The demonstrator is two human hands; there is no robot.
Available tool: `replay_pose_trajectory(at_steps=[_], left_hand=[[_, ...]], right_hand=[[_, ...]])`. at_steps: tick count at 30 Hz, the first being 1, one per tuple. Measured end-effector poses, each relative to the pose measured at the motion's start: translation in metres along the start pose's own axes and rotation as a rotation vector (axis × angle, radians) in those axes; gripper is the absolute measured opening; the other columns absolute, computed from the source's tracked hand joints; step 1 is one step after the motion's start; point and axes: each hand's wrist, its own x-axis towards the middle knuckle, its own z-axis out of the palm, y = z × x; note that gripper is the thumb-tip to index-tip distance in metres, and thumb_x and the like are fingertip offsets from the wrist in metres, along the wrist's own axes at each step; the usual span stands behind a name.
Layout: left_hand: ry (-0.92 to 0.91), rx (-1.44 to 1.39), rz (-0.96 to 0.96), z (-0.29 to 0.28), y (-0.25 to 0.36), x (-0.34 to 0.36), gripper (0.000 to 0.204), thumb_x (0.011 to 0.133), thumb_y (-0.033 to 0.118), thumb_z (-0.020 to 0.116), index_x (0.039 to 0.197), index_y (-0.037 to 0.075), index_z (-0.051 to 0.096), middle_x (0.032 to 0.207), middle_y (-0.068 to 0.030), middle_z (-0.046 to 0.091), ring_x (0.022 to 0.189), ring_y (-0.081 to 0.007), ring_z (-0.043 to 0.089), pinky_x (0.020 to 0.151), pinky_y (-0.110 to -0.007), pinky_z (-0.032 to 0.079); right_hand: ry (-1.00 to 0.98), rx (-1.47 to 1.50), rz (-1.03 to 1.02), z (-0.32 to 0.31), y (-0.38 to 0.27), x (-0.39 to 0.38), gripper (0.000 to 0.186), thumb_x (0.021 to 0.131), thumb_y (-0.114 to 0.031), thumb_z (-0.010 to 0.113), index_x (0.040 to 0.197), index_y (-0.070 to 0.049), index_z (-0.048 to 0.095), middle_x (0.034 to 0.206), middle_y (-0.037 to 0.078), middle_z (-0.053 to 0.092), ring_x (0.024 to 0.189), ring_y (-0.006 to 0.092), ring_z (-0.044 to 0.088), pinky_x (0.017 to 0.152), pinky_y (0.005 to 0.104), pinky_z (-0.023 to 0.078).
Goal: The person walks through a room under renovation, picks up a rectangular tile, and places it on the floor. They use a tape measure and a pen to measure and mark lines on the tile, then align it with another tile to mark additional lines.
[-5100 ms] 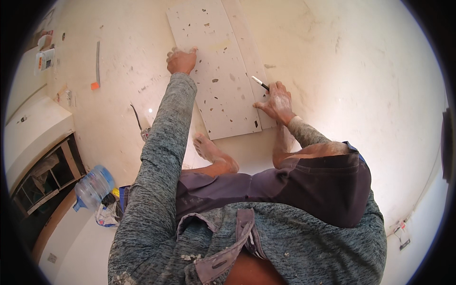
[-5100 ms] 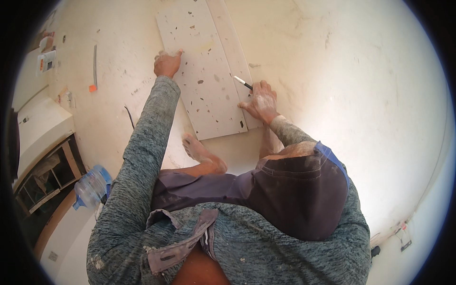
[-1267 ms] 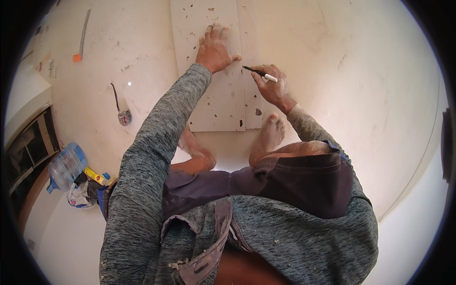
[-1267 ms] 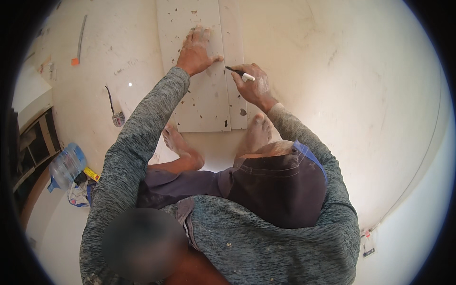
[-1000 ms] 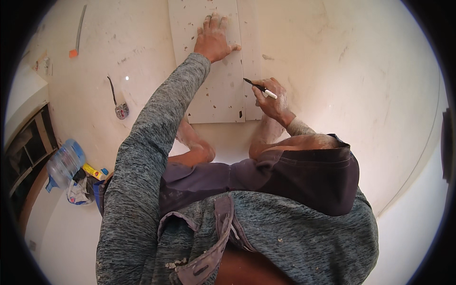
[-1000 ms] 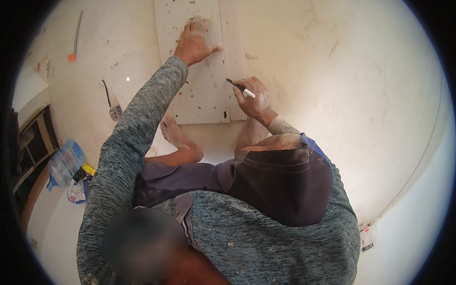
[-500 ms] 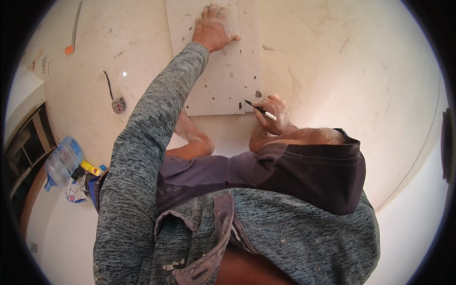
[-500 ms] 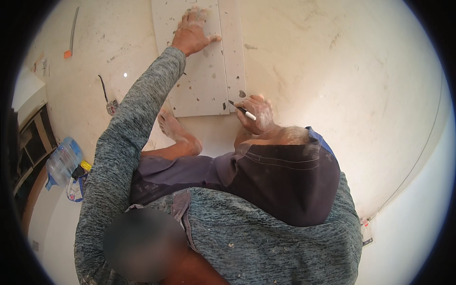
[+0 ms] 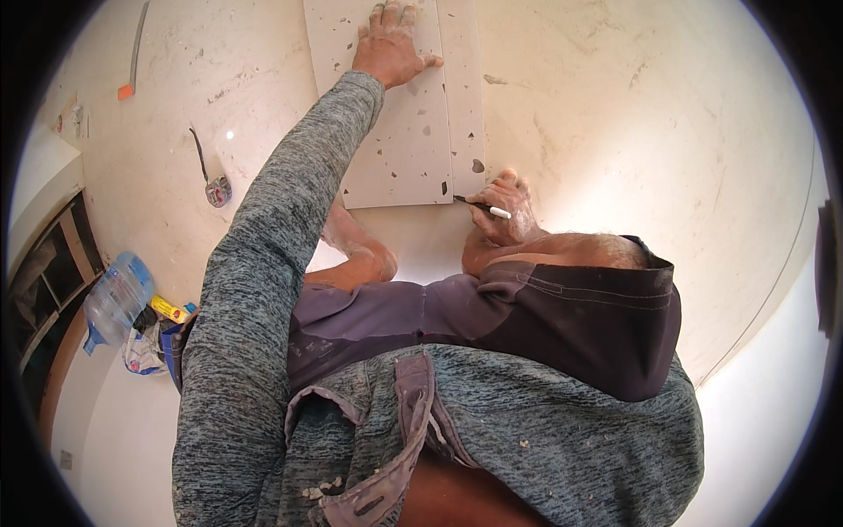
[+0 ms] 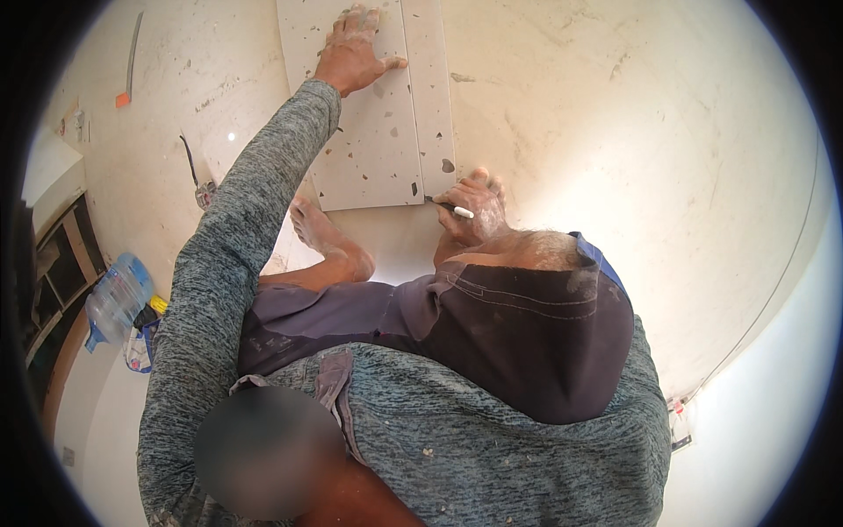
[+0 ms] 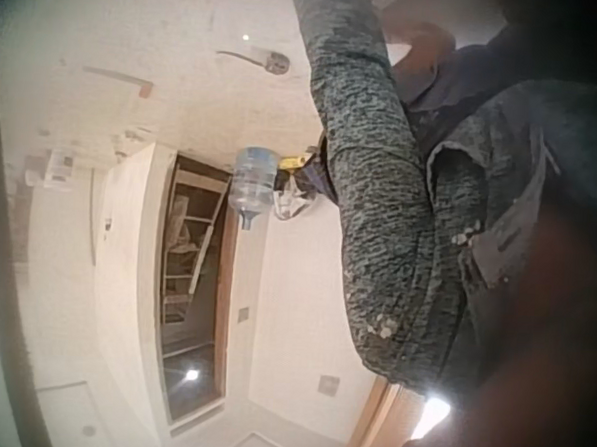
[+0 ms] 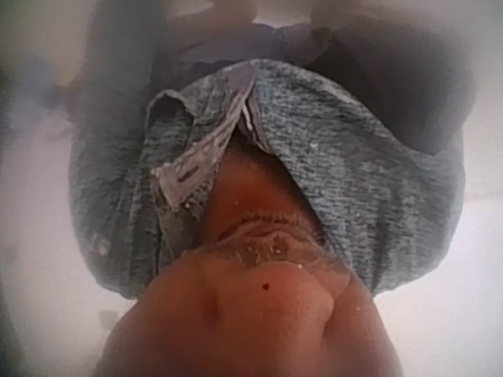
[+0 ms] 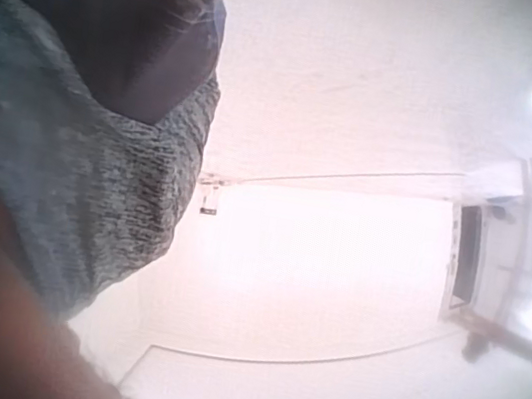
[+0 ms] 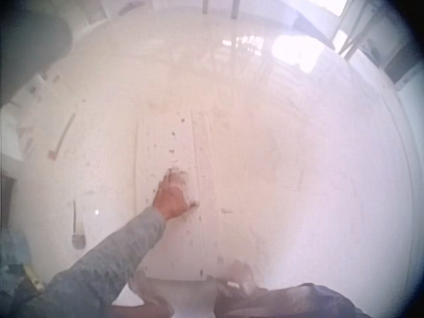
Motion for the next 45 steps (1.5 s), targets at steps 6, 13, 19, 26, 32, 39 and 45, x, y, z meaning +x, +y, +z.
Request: replay_pose_trajectory(at_steps=[6,13,19,26,32,39,45], left_hand=[[-0.058,-0.02,-0.014,-0.008,0.003,-0.002,0.098,0.08,0.055,0.067,0.146,-0.003,0.024,0.154,-0.0234,0.017,0.143,-0.0399,0.013,0.117,-0.045,0.014],[0.147,0.004,0.022,0.015,-0.005,0.0,0.097,0.076,0.058,0.069,0.147,0.005,0.028,0.152,-0.0194,0.023,0.14,-0.0374,0.022,0.115,-0.046,0.023],[0.261,0.027,0.034,0.026,-0.009,0.001,0.096,0.074,0.06,0.07,0.146,0.008,0.032,0.151,-0.0188,0.028,0.14,-0.0361,0.025,0.113,-0.046,0.028],[0.244,-0.007,0.031,0.023,-0.005,0.002,0.096,0.074,0.058,0.071,0.147,0.008,0.032,0.151,-0.0194,0.027,0.14,-0.0365,0.024,0.114,-0.046,0.027],[0.231,-0.047,0.034,0.027,-0.01,0.003,0.1,0.073,0.058,0.072,0.147,0.006,0.029,0.153,-0.0181,0.022,0.141,-0.0359,0.021,0.113,-0.051,0.024],[0.172,-0.086,-0.016,0.02,-0.002,0.002,0.102,0.073,0.061,0.069,0.148,0.005,0.027,0.154,-0.0201,0.018,0.143,-0.0375,0.015,0.114,-0.056,0.019],[0.291,-0.14,-0.115,0.036,0.01,0.002,0.101,0.076,0.064,0.063,0.148,0.004,0.025,0.154,-0.0225,0.01,0.143,-0.0406,0.008,0.114,-0.059,0.012]], right_hand=[[-0.053,0.037,0.101,-0.007,-0.008,0.005,0.016,0.071,-0.023,0.073,0.087,-0.02,0.072,0.082,-0.002,0.067,0.088,0.0174,0.062,0.08,0.0371,0.038],[-0.146,0.163,0.279,-0.017,-0.012,0.033,0.016,0.076,-0.022,0.069,0.09,-0.016,0.072,0.084,0.005,0.068,0.078,0.0232,0.066,0.073,0.0343,0.053],[-0.035,0.252,0.115,-0.019,0.003,0.078,0.015,0.082,-0.015,0.065,0.09,-0.003,0.07,0.083,0.013,0.068,0.074,0.0245,0.066,0.07,0.0335,0.054],[0.049,0.224,0.135,-0.044,0.006,0.133,0.023,0.083,-0.022,0.06,0.093,-0.002,0.069,0.084,0.015,0.069,0.077,0.0259,0.068,0.073,0.0357,0.054],[0.135,0.238,0.2,-0.059,0.008,0.17,0.026,0.083,-0.024,0.06,0.093,-0.002,0.07,0.084,0.016,0.07,0.076,0.0248,0.068,0.074,0.035,0.054],[0.38,0.426,0.292,-0.073,0.027,0.17,0.025,0.085,-0.025,0.061,0.091,-0.002,0.07,0.073,0.012,0.069,0.067,0.0185,0.065,0.065,0.0315,0.051],[0.325,0.436,0.433,-0.064,0.036,0.151,0.031,0.091,-0.027,0.06,0.083,0.002,0.069,0.065,0.001,0.059,0.059,0.0088,0.049,0.055,0.0253,0.04]])
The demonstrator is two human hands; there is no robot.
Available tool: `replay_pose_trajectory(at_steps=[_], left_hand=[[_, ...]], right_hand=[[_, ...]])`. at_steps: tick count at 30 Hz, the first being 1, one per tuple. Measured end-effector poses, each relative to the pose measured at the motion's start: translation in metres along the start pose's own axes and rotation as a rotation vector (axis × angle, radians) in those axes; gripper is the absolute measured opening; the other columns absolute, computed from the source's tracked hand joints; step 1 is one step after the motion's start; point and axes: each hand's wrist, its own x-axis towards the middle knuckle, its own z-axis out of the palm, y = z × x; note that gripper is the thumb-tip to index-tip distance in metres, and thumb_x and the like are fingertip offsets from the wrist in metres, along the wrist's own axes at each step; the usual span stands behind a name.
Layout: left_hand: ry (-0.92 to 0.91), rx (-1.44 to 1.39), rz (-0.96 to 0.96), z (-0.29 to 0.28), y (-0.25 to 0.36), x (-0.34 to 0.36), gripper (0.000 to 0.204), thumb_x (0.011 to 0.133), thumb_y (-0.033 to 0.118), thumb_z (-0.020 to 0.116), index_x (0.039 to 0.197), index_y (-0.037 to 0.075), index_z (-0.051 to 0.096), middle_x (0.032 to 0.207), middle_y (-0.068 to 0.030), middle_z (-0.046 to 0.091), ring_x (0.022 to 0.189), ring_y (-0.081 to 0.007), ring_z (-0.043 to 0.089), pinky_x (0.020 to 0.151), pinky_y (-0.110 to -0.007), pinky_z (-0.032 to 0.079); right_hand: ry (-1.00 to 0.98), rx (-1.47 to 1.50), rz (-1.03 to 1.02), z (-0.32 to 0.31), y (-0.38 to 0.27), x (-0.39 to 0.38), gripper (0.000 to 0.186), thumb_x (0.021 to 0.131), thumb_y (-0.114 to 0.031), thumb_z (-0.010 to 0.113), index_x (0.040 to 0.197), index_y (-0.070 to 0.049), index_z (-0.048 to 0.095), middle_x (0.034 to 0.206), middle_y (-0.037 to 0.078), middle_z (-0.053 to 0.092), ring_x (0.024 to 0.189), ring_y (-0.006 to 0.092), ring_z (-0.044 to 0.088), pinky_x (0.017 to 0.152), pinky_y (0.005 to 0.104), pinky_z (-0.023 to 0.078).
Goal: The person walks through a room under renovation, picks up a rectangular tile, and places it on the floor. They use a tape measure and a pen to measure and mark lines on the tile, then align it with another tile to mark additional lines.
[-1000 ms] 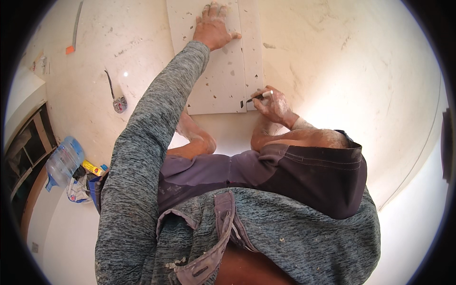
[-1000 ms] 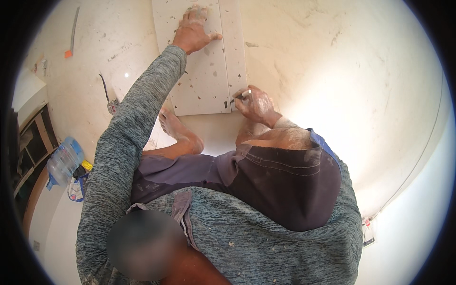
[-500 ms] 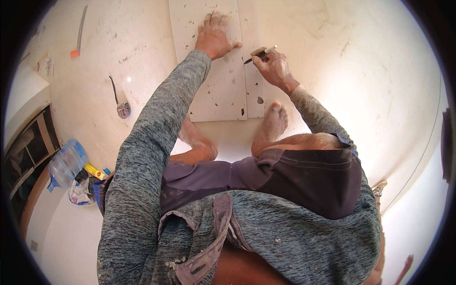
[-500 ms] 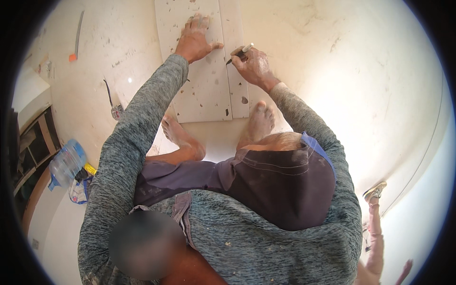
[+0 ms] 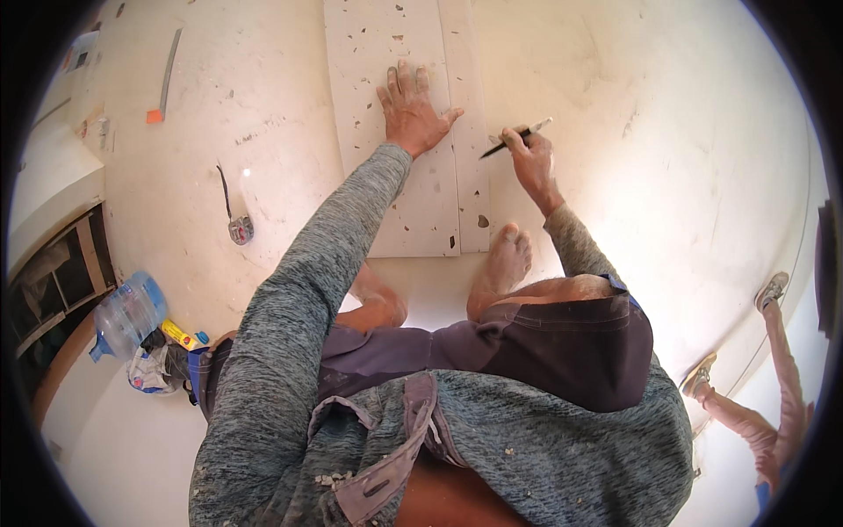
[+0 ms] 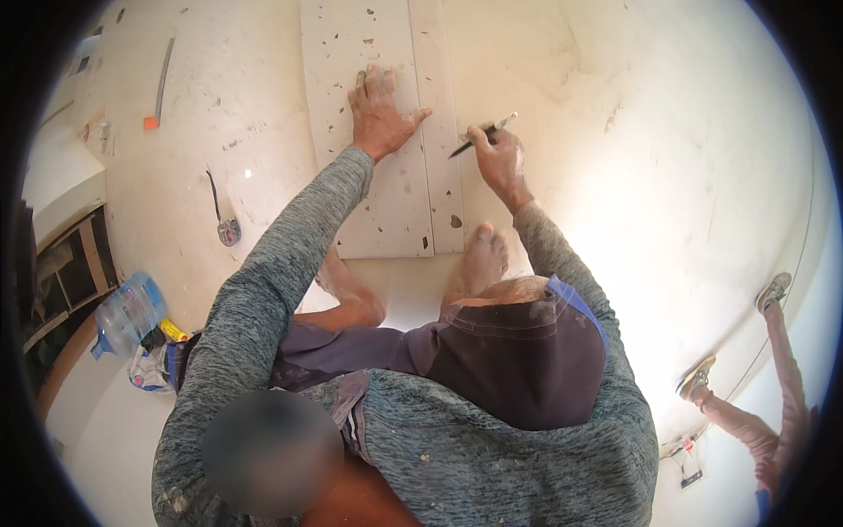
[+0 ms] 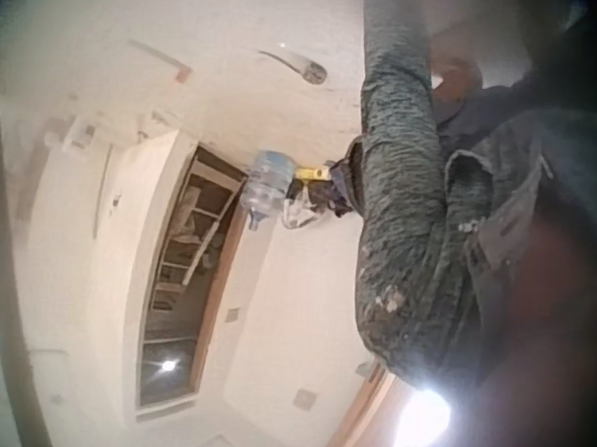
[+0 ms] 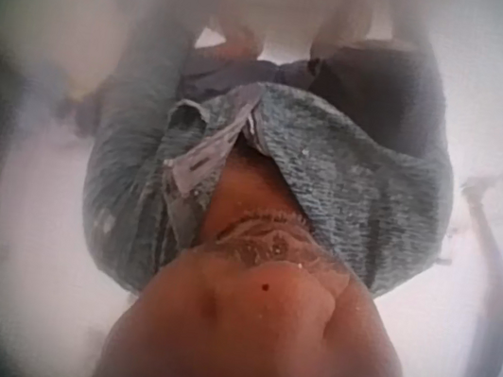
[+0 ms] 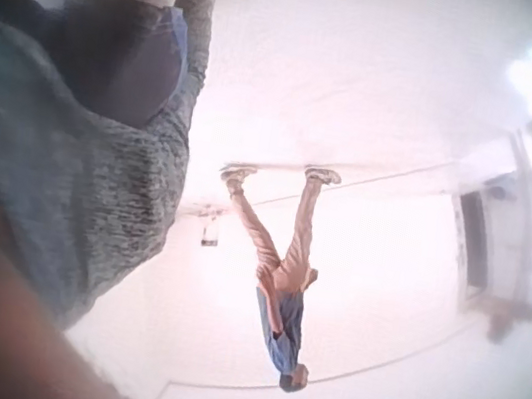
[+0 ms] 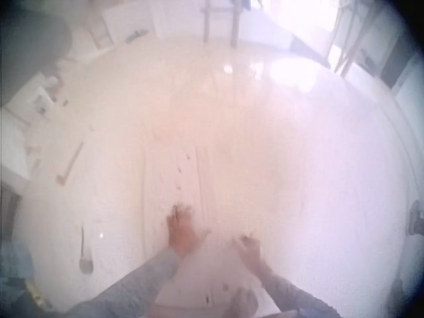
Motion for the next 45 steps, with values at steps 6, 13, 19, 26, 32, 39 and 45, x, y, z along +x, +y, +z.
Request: replay_pose_trajectory(at_steps=[6,13,19,26,32,39,45], left_hand=[[-0.016,-0.006,-0.066,-0.01,0.013,0.009,0.099,0.076,0.052,0.065,0.148,0.0,0.021,0.153,-0.0244,0.009,0.142,-0.0419,0.007,0.112,-0.061,0.013],[-0.035,-0.036,-0.123,-0.011,0.023,0.018,0.101,0.072,0.046,0.069,0.147,0.0,0.019,0.152,-0.0238,0.008,0.142,-0.0419,0.008,0.11,-0.063,0.014],[-0.066,-0.031,-0.112,-0.015,0.014,0.022,0.099,0.072,0.043,0.068,0.146,0.001,0.017,0.15,-0.0225,0.009,0.141,-0.0418,0.009,0.11,-0.065,0.013],[-0.018,-0.062,-0.102,-0.013,-0.006,0.021,0.095,0.071,0.037,0.068,0.145,0.007,0.015,0.146,-0.0195,0.012,0.139,-0.0408,0.01,0.111,-0.06,0.012],[-0.04,-0.058,-0.147,-0.017,-0.035,0.02,0.095,0.072,0.036,0.065,0.148,0.006,0.016,0.15,-0.0216,0.01,0.141,-0.0407,0.01,0.111,-0.062,0.013],[-0.048,0.011,-0.244,-0.028,-0.055,0.018,0.092,0.071,0.037,0.068,0.144,0.005,0.022,0.147,-0.0212,0.014,0.139,-0.0413,0.013,0.111,-0.059,0.015],[0.015,-0.012,-0.25,-0.016,-0.049,0.003,0.087,0.074,0.036,0.068,0.139,-0.006,0.027,0.144,-0.0239,0.023,0.136,-0.0415,0.021,0.109,-0.059,0.021]], right_hand=[[-0.024,0.052,0.075,0.009,0.009,-0.009,0.033,0.091,-0.029,0.059,0.094,0.001,0.071,0.085,0.014,0.072,0.08,0.0203,0.066,0.074,0.0317,0.05],[-0.032,0.061,0.105,0.008,0.009,-0.008,0.035,0.092,-0.03,0.059,0.093,0.003,0.071,0.085,0.013,0.071,0.08,0.0194,0.065,0.075,0.0317,0.049],[-0.014,0.133,0.099,0.01,0.018,-0.006,0.035,0.092,-0.031,0.059,0.088,0.003,0.071,0.074,0.008,0.067,0.069,0.015,0.059,0.065,0.0297,0.047],[-0.011,0.167,0.099,0.009,0.019,-0.001,0.033,0.093,-0.03,0.061,0.084,0.0,0.07,0.065,0.001,0.058,0.059,0.0084,0.049,0.055,0.0243,0.041],[-0.041,0.139,0.102,0.011,0.015,-0.001,0.032,0.093,-0.029,0.061,0.084,0.0,0.069,0.067,0.0,0.058,0.059,0.0073,0.048,0.055,0.0227,0.041],[-0.037,0.168,0.097,0.01,0.022,-0.001,0.03,0.093,-0.028,0.061,0.082,-0.002,0.068,0.065,-0.002,0.056,0.058,0.0066,0.047,0.055,0.0225,0.04],[-0.047,0.286,0.134,0.008,0.002,0.012,0.031,0.093,-0.028,0.06,0.085,0.001,0.069,0.066,0.001,0.058,0.059,0.0084,0.05,0.056,0.0239,0.042]])
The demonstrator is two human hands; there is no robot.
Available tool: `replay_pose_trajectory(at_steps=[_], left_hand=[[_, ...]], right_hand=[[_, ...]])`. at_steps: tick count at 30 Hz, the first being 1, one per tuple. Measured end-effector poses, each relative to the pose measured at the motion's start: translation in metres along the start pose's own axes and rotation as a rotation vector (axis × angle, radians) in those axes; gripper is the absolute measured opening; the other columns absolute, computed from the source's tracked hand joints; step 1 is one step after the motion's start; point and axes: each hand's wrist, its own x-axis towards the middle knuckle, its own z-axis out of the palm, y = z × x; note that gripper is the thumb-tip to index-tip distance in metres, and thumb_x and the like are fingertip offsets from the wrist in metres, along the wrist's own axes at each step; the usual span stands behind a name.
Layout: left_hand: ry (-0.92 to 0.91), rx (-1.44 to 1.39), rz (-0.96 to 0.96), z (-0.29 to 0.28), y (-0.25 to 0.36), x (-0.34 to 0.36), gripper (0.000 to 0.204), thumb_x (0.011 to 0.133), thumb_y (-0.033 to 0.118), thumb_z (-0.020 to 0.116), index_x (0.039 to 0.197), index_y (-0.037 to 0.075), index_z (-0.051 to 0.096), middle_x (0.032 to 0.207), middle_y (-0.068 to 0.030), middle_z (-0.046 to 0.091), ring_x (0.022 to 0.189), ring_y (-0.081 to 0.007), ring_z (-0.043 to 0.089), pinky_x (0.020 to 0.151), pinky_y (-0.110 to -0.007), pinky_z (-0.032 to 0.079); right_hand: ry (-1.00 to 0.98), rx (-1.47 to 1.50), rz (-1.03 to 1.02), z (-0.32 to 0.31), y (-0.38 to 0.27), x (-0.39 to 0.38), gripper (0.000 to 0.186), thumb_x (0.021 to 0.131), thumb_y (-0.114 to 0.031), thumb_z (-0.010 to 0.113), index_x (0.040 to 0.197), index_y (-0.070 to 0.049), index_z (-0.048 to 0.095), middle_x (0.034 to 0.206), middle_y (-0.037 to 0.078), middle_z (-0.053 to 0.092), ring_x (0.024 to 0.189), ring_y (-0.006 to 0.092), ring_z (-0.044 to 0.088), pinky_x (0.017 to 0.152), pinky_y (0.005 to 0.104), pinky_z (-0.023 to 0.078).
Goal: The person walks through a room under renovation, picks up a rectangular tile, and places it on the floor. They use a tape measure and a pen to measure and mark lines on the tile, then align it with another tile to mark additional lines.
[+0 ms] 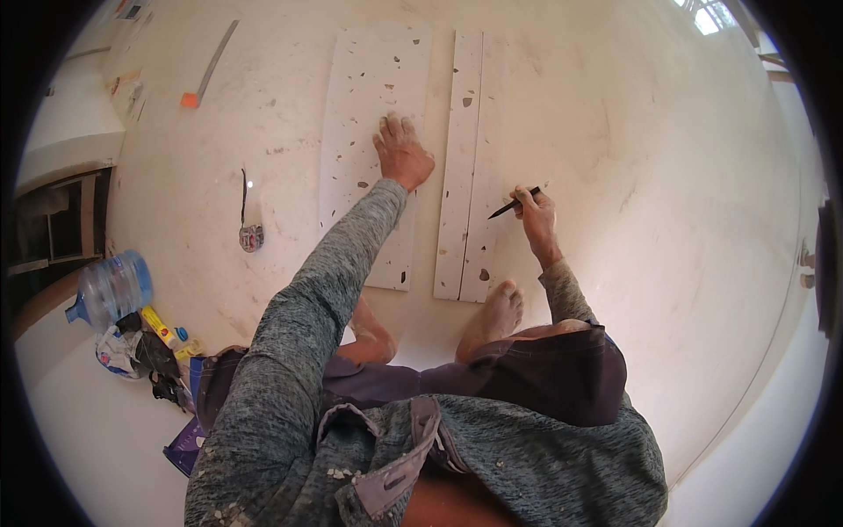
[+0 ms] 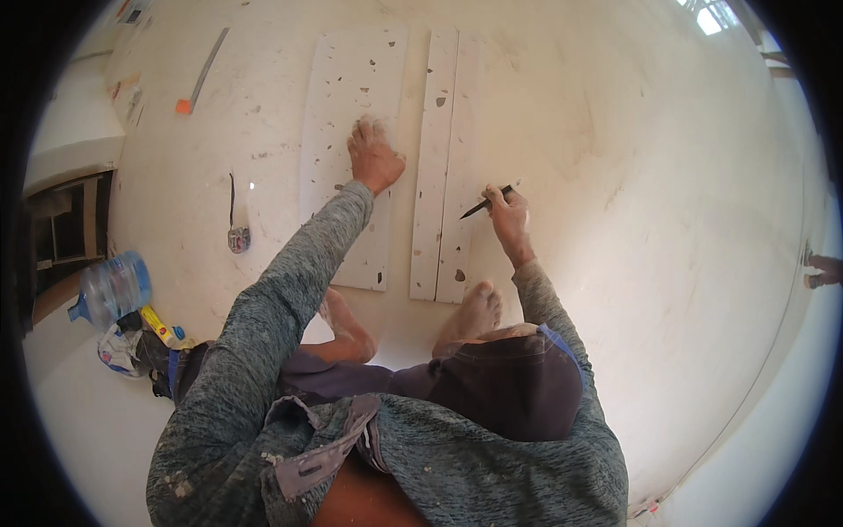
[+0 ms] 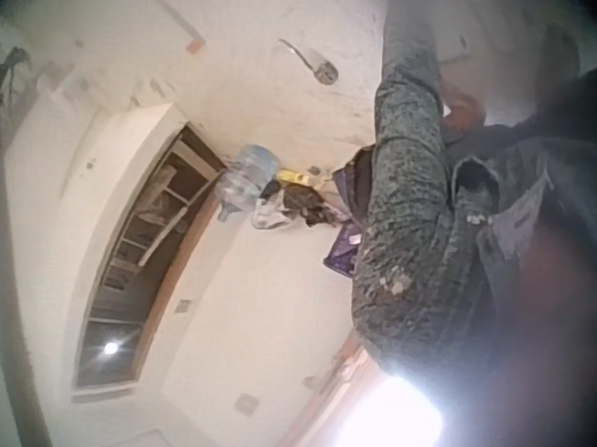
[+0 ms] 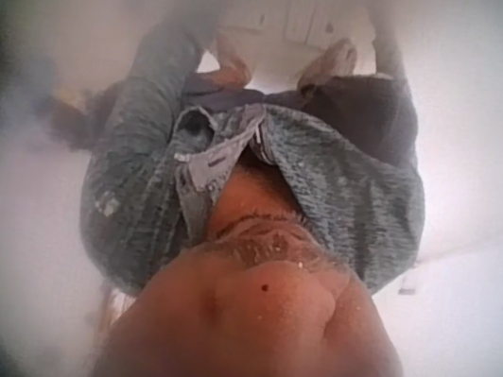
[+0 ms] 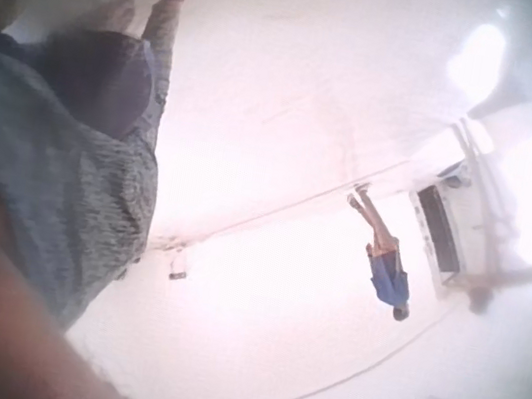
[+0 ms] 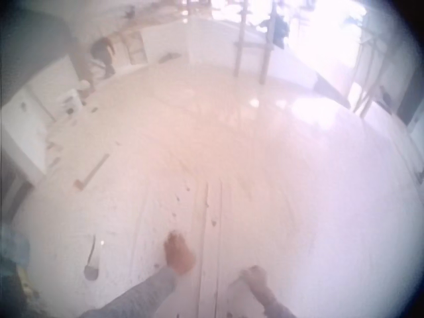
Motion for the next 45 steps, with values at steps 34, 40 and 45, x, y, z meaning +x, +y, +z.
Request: replay_pose_trajectory(at_steps=[34,40,45], left_hand=[[-0.321,-0.429,-0.461,-0.03,0.102,-0.03,0.118,0.062,0.048,0.08,0.14,-0.015,0.017,0.136,-0.0276,0.028,0.129,-0.0409,0.027,0.104,-0.055,0.029],[-0.322,-0.598,-0.397,-0.067,0.077,-0.025,0.117,0.063,0.047,0.081,0.14,-0.015,0.02,0.138,-0.0292,0.031,0.131,-0.0431,0.026,0.103,-0.058,0.03],[-0.221,-0.569,-0.347,-0.095,0.052,-0.028,0.117,0.061,0.047,0.082,0.141,-0.013,0.02,0.137,-0.0286,0.03,0.131,-0.0418,0.025,0.102,-0.058,0.029]], right_hand=[[0.16,0.283,-0.073,-0.045,-0.076,0.003,0.025,0.093,-0.028,0.06,0.091,-0.004,0.066,0.074,-0.001,0.057,0.067,0.0079,0.053,0.063,0.024,0.046],[0.146,0.281,-0.135,-0.034,-0.094,0.004,0.025,0.092,-0.028,0.06,0.092,-0.004,0.066,0.075,-0.001,0.058,0.067,0.0078,0.053,0.063,0.0239,0.046],[0.128,0.214,-0.236,-0.017,-0.152,0.011,0.025,0.093,-0.028,0.059,0.093,-0.004,0.066,0.075,-0.001,0.057,0.068,0.0075,0.053,0.064,0.0238,0.045]])
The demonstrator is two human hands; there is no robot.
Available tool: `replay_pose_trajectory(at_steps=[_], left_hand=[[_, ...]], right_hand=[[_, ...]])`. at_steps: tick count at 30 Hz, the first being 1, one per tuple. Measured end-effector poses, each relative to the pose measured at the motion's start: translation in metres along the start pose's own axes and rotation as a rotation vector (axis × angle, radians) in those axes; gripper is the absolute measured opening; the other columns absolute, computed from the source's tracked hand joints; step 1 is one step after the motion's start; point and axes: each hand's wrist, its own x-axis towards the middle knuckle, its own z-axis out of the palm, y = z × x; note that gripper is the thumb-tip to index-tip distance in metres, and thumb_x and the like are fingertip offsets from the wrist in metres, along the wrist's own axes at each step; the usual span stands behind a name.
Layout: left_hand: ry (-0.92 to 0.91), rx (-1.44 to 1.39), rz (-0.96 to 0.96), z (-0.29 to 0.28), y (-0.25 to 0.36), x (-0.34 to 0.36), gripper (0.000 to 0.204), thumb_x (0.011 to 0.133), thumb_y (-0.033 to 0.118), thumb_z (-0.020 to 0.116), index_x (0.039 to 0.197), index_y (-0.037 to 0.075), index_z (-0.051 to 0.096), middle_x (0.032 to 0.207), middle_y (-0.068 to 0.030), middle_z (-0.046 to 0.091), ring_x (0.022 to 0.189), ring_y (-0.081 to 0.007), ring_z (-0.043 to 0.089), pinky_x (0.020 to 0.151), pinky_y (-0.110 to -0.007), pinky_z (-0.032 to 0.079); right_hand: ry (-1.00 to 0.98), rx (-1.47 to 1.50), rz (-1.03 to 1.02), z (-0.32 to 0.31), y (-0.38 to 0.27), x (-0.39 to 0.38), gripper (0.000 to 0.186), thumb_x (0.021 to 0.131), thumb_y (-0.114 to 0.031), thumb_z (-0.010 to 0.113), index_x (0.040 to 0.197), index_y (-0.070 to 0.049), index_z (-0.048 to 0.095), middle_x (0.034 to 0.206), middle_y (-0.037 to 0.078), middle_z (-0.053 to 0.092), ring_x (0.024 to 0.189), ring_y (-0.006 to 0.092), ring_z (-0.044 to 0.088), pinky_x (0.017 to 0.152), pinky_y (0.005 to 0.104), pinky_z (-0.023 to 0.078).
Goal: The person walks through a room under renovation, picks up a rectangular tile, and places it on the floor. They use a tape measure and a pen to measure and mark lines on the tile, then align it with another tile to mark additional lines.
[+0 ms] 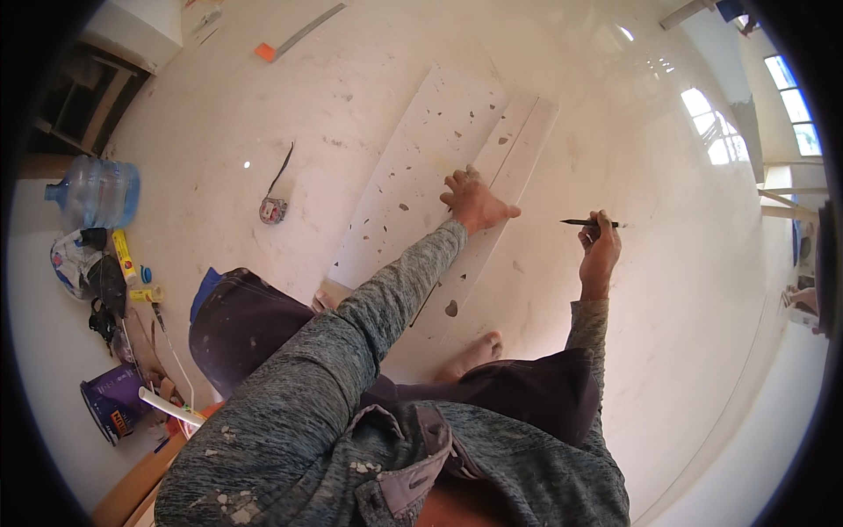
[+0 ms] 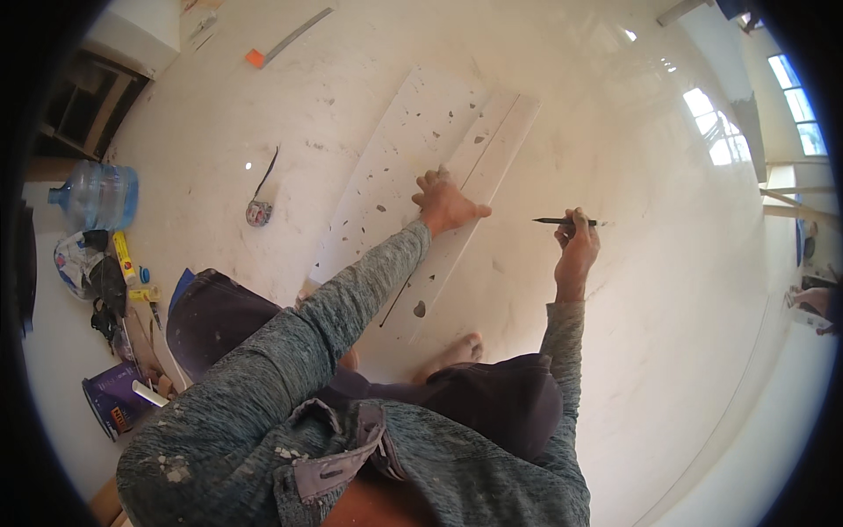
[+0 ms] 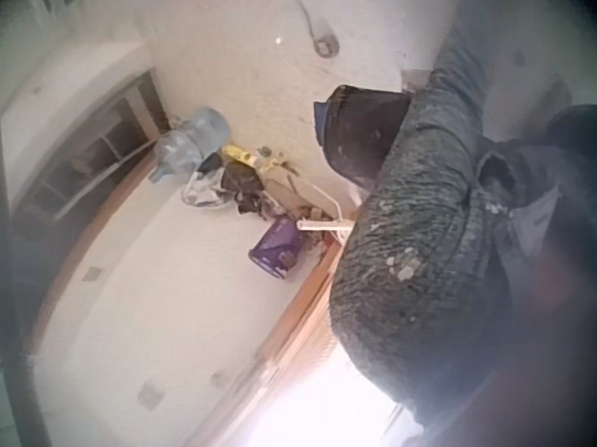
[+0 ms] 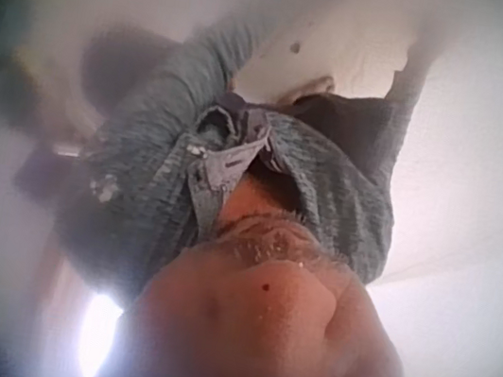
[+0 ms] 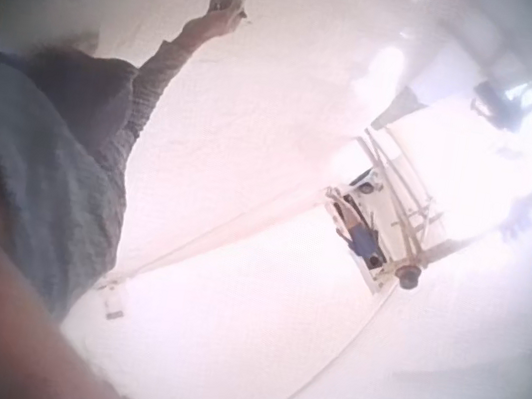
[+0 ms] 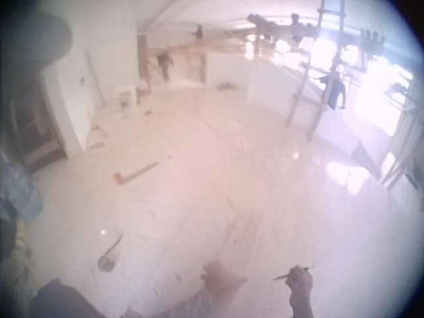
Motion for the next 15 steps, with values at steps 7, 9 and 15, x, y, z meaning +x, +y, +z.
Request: replay_pose_trajectory(at_steps=[7,9,15], left_hand=[[0.077,-0.065,0.082,-0.037,-0.01,0.003,0.118,0.058,0.048,0.083,0.14,-0.01,0.022,0.129,-0.0246,0.035,0.121,-0.0363,0.032,0.094,-0.054,0.033],[0.132,-0.112,0.095,-0.039,-0.017,0.011,0.117,0.056,0.048,0.083,0.14,-0.008,0.025,0.127,-0.0235,0.037,0.119,-0.0361,0.033,0.091,-0.054,0.034],[0.351,-0.175,0.121,-0.066,-0.003,0.03,0.111,0.051,0.051,0.084,0.135,-0.002,0.035,0.122,-0.021,0.041,0.111,-0.0356,0.039,0.082,-0.051,0.038]], right_hand=[[-0.203,-0.245,-0.413,0.138,-0.173,0.036,0.026,0.094,-0.026,0.056,0.096,-0.002,0.067,0.08,0.001,0.059,0.071,0.0084,0.053,0.067,0.0235,0.047],[-0.303,-0.328,-0.504,0.207,-0.216,0.039,0.026,0.095,-0.025,0.055,0.098,-0.002,0.067,0.081,0.002,0.059,0.073,0.0088,0.054,0.069,0.0238,0.048],[-0.576,-0.487,-0.686,0.413,-0.283,0.015,0.029,0.095,-0.026,0.056,0.106,-0.003,0.068,0.096,0.004,0.065,0.083,0.0105,0.059,0.079,0.0247,0.051]])
